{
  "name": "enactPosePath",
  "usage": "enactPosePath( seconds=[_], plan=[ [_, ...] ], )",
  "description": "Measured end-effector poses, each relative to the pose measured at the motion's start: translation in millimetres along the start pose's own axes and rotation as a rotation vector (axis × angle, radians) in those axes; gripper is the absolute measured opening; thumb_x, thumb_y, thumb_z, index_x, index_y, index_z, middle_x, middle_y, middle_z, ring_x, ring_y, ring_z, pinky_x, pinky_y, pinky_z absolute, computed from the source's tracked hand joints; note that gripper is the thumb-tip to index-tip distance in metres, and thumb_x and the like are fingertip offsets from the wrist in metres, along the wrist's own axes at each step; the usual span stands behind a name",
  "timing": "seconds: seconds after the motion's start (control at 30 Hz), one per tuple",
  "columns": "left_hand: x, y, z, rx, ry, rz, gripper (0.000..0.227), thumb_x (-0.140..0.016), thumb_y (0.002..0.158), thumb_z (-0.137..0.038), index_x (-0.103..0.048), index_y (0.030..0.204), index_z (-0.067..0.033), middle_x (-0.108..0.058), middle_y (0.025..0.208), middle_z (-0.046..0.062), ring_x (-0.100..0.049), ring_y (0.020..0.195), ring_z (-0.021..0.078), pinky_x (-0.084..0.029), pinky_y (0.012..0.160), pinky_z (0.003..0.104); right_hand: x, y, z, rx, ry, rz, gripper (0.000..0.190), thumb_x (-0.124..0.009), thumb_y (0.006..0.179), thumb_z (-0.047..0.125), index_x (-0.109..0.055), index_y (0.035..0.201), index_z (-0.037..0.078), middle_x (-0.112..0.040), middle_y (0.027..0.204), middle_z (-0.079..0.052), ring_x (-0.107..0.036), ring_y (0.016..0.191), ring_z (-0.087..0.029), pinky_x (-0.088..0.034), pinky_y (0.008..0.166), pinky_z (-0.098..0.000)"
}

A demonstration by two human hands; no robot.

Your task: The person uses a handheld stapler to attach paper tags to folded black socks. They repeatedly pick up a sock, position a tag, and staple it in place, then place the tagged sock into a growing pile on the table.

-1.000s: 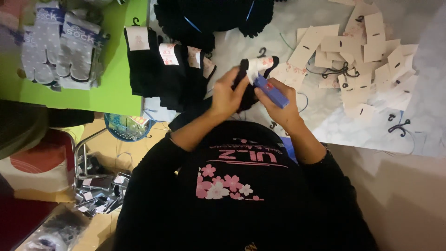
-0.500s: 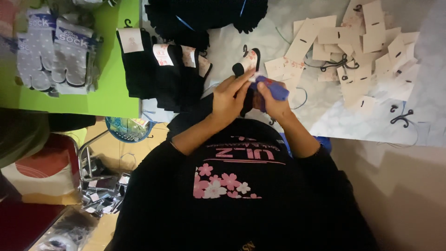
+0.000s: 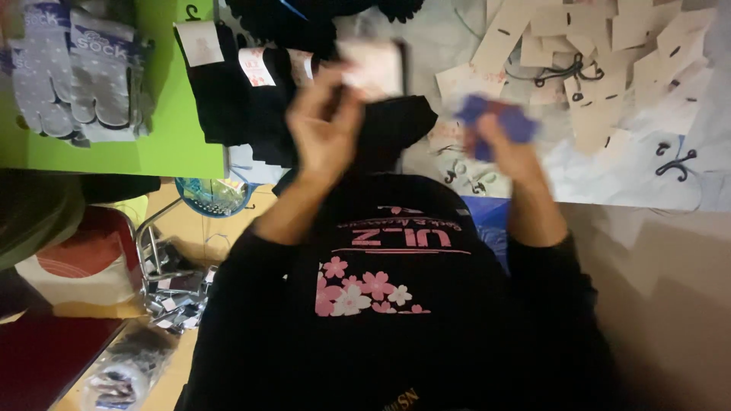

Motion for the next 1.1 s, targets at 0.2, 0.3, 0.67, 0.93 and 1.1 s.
enactPosePath(
  seconds=[0.2, 0.3, 0.67, 0.93, 1.1],
  plan=[
    [114.0, 58.6, 13.6, 0.234, -0.062, 0.196, 0.051, -0.058, 0.114, 0.004, -0.033, 0.153, -0.0181, -0.060, 0.086, 0.009, -0.047, 0.068, 0.0106, -0.032, 0.061, 0.025, 50.2, -0.1, -8.2, 0.079, -0.357, -0.354, 0.022, -0.078, 0.106, 0.021, -0.070, 0.109, 0.001, -0.072, 0.089, -0.007, -0.070, 0.069, -0.016, -0.058, 0.062, -0.0252],
    [158.8, 64.7, 135.3, -0.055, 0.651, 0.113, 0.080, -0.086, 0.088, 0.001, -0.037, 0.151, -0.0070, -0.055, 0.126, 0.019, -0.055, 0.105, 0.0321, -0.052, 0.084, 0.046, 11.4, 22.4, -69.4, -0.326, -0.383, -0.395, 0.024, -0.079, 0.097, 0.030, -0.071, 0.107, 0.009, -0.074, 0.087, -0.002, -0.065, 0.062, -0.009, -0.054, 0.051, -0.0209],
    [-34.5, -11.4, 145.7, -0.327, 0.526, 0.323, 0.030, -0.074, 0.094, -0.013, -0.067, 0.120, -0.0003, -0.067, 0.114, 0.018, -0.059, 0.109, 0.0379, -0.045, 0.100, 0.048, -13.2, 38.4, -166.2, -0.621, -0.322, -0.449, 0.035, -0.085, 0.077, 0.037, -0.059, 0.075, 0.013, -0.053, 0.064, 0.000, -0.045, 0.056, -0.011, -0.035, 0.049, -0.0323],
    [-104.7, -43.9, 216.1, -0.235, 0.435, 0.677, 0.025, -0.084, 0.082, -0.015, -0.063, 0.095, -0.0126, -0.053, 0.097, 0.001, -0.050, 0.098, 0.0254, -0.042, 0.079, 0.040, -8.1, 23.9, -213.2, -0.498, -0.313, -0.365, 0.060, -0.092, 0.076, 0.040, -0.071, 0.116, 0.000, -0.072, 0.104, -0.027, -0.069, 0.106, -0.045, -0.053, 0.088, -0.0506],
    [-102.4, -56.0, 201.3, -0.532, 0.510, 0.611, 0.025, -0.072, 0.086, 0.000, -0.054, 0.093, -0.0151, -0.052, 0.094, 0.000, -0.051, 0.090, 0.0231, -0.042, 0.074, 0.036, -14.7, 26.1, -194.8, -0.504, -0.401, -0.383, 0.064, -0.091, 0.075, 0.044, -0.072, 0.123, 0.007, -0.073, 0.110, -0.021, -0.068, 0.113, -0.043, -0.053, 0.094, -0.0506]
  ],
)
Point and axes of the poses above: each hand's wrist, its own y-axis towards the middle knuckle, its own x-axis out of the back of the hand, z = x × y, the point moved 5 cm from there along y, towards the middle knuckle
